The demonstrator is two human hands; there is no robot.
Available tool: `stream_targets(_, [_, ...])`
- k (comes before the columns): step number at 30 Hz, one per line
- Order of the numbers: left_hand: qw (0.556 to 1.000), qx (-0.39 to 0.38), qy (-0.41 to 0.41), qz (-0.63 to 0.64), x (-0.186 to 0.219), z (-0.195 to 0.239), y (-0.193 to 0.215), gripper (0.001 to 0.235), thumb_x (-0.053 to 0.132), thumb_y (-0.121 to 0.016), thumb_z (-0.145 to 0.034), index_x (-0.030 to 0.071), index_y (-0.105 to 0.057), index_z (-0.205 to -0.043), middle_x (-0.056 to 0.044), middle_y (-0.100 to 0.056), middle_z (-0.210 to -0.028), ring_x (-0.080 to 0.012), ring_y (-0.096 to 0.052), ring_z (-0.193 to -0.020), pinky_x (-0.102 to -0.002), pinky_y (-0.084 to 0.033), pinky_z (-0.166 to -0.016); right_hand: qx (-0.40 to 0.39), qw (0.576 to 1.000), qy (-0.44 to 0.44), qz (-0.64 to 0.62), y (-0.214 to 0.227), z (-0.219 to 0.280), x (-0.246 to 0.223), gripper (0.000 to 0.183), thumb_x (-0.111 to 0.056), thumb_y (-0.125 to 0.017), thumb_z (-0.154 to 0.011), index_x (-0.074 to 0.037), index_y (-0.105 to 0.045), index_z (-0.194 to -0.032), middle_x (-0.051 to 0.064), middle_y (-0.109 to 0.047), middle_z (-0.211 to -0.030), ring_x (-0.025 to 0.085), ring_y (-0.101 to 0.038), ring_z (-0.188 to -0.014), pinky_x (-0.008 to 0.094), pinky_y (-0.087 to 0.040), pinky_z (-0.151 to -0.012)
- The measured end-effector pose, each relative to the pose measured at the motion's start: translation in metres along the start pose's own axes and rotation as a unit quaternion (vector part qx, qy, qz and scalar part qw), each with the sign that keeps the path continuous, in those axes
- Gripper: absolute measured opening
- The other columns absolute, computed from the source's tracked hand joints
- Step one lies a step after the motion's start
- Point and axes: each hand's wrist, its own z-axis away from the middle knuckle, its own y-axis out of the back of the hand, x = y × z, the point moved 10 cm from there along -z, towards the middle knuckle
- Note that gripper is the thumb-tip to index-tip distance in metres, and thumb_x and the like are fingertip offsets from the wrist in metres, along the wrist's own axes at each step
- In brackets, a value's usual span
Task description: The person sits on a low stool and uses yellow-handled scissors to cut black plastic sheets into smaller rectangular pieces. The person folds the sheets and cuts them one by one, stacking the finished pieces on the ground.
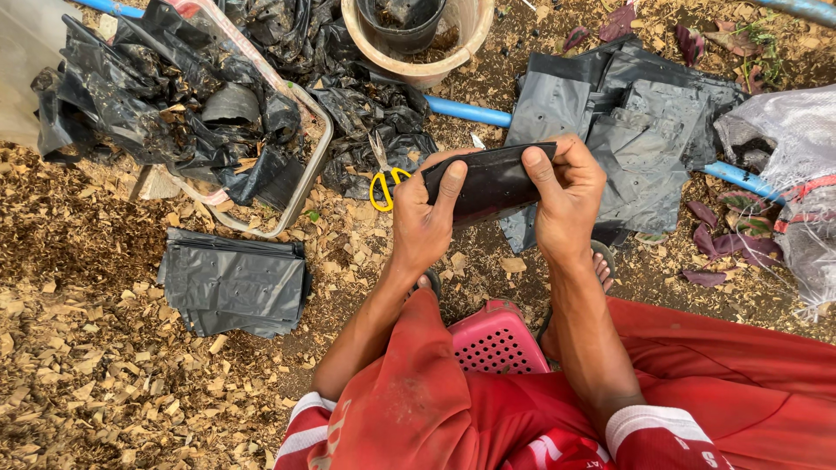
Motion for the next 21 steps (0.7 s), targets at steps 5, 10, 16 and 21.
stream_targets(5, [1.0, 0.012, -0.012, -0.011, 0.004, -0.004, 0.013, 0.031, 0.026, -0.058, -0.11, -0.001, -0.07, -0.121, -0.007, -0.077, -0.107, -0.011, -0.07, -0.097, -0.028, -0.058, -0.09, -0.146, 0.985, -0.089, 0.033, -0.022, 0.001, 0.009, 0.03, -0.005, -0.08, -0.087, -0.003, -0.068, -0.114, -0.003, -0.072, -0.102, 0.006, -0.065, -0.094, 0.024, -0.053, -0.087])
stream_targets(10, [1.0, -0.02, -0.011, -0.019, 0.009, -0.009, 0.017, 0.03, 0.023, -0.058, -0.11, -0.001, -0.071, -0.123, -0.008, -0.076, -0.111, -0.012, -0.07, -0.101, -0.029, -0.057, -0.092, -0.23, 0.956, -0.17, 0.068, -0.026, 0.005, 0.033, 0.028, -0.003, -0.081, -0.087, 0.0, -0.075, -0.114, 0.002, -0.076, -0.106, 0.007, -0.067, -0.096, 0.027, -0.056, -0.086])
stream_targets(16, [0.997, -0.074, 0.001, 0.036, 0.009, -0.009, 0.018, 0.031, 0.012, -0.067, -0.102, 0.0, -0.063, -0.13, -0.007, -0.072, -0.122, -0.0113, -0.067, -0.11, -0.028, -0.054, -0.098, -0.204, 0.956, -0.185, 0.095, -0.015, 0.002, 0.044, 0.027, -0.002, -0.078, -0.089, 0.0, -0.076, -0.116, -0.001, -0.075, -0.099, 0.005, -0.062, -0.086, 0.026, -0.052, -0.076])
stream_targets(21, [0.98, -0.113, 0.139, 0.087, -0.037, -0.013, 0.017, 0.035, 0.003, -0.079, -0.09, 0.0, -0.069, -0.124, -0.007, -0.076, -0.11, -0.0098, -0.071, -0.094, -0.028, -0.06, -0.086, -0.176, 0.968, -0.155, 0.089, -0.006, -0.004, 0.035, 0.023, 0.001, -0.078, -0.091, 0.002, -0.076, -0.113, 0.0, -0.074, -0.101, 0.006, -0.061, -0.09, 0.026, -0.05, -0.082])
